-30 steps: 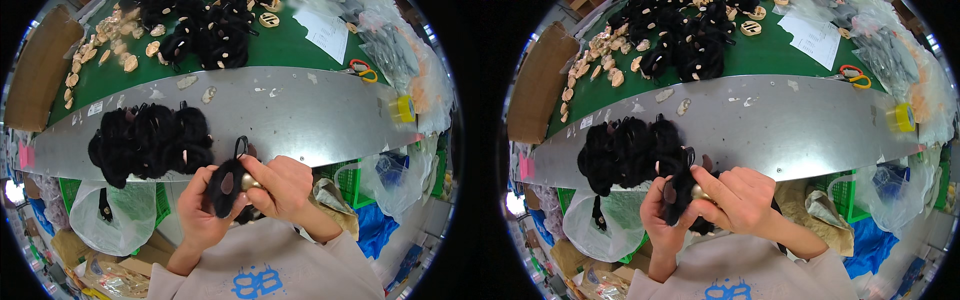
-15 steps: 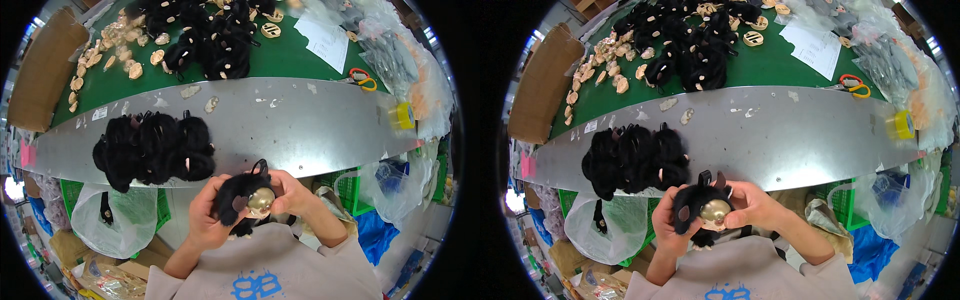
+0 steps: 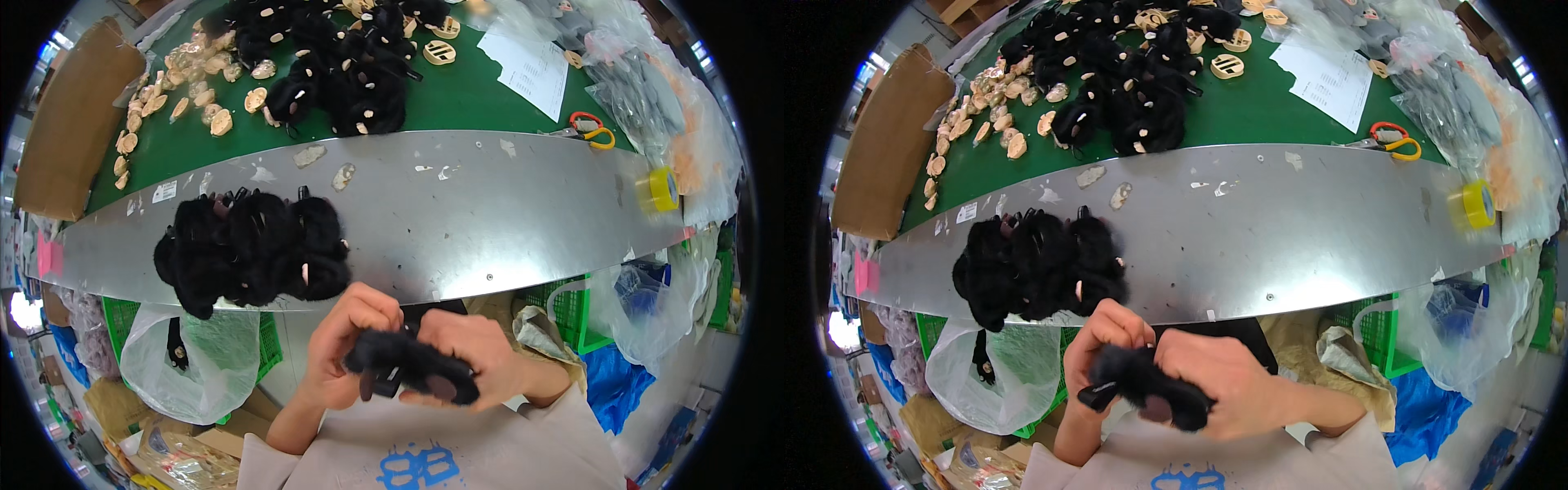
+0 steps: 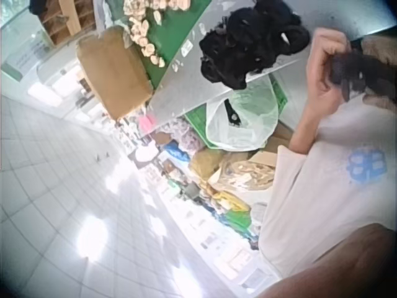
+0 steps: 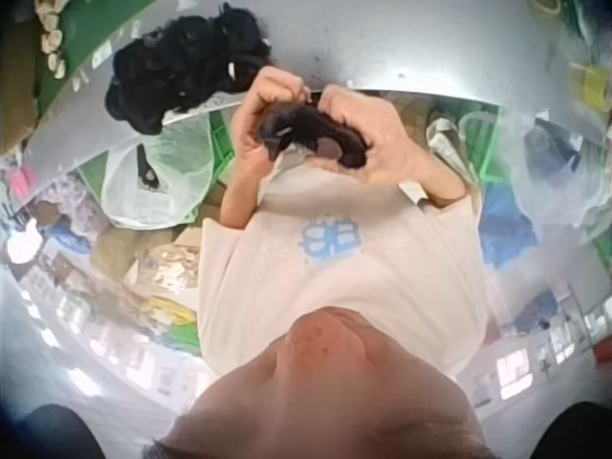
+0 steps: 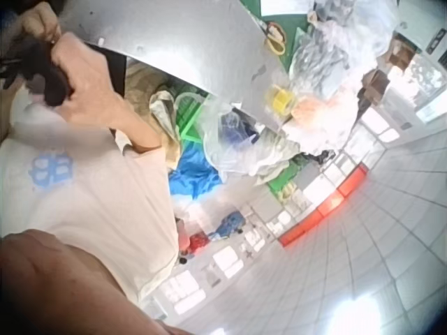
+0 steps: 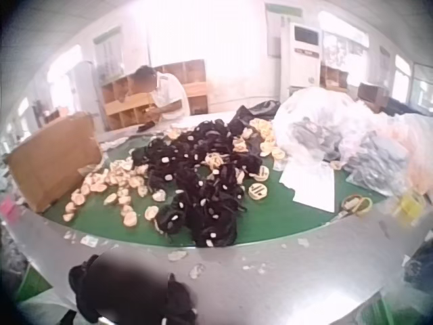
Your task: The person assembles small black plush toys by inserting round beige components into their bodies and securing them with a plastic clip. The person handles each toy one at a time, places the finished items on the table, and repeats the process.
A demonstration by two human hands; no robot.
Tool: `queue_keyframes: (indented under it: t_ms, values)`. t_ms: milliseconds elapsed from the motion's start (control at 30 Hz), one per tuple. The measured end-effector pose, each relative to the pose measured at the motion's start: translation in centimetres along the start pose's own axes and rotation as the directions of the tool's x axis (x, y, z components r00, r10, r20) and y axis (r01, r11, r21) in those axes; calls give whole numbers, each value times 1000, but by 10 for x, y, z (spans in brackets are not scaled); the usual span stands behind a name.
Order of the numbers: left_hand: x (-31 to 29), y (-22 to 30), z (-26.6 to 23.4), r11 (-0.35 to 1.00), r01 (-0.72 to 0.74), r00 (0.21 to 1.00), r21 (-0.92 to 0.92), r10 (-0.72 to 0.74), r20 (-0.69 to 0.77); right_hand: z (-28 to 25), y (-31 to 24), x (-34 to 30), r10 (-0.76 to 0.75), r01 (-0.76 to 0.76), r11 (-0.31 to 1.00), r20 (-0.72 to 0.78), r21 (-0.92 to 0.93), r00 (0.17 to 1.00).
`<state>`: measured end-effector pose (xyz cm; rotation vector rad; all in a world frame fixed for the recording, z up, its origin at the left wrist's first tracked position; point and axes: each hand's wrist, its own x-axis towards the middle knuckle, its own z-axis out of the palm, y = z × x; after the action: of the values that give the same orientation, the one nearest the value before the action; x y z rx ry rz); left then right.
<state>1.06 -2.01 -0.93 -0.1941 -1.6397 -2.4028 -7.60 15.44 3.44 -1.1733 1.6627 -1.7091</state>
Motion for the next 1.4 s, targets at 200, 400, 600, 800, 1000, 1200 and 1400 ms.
queue_keyframes:
  t_ms: [200,400,600,800,1000,1200,1400]
  values:
    - [-4,6,3,978,-43,992,204,19,122,4,-9,-9,-162,162,987,-26,-13,986]
    - [-13,0,24,898,-5,987,441,76,-143,11,14,-17,-213,178,973,-276,-147,937]
    - [-6,-22,38,900,70,910,431,120,-396,26,17,4,-18,-138,963,-570,-230,822]
    - [-20,-15,35,875,157,930,458,24,-366,31,19,4,30,-232,928,-565,-290,824]
    - [5,-6,23,978,46,979,205,-3,-206,23,22,0,119,-147,989,-427,-33,897]
    - [3,8,18,900,-59,981,431,132,-142,6,18,-4,166,-92,942,-211,324,963]
    - [23,-24,22,784,-284,893,553,426,-145,12,34,-6,-91,33,990,-440,-140,893]
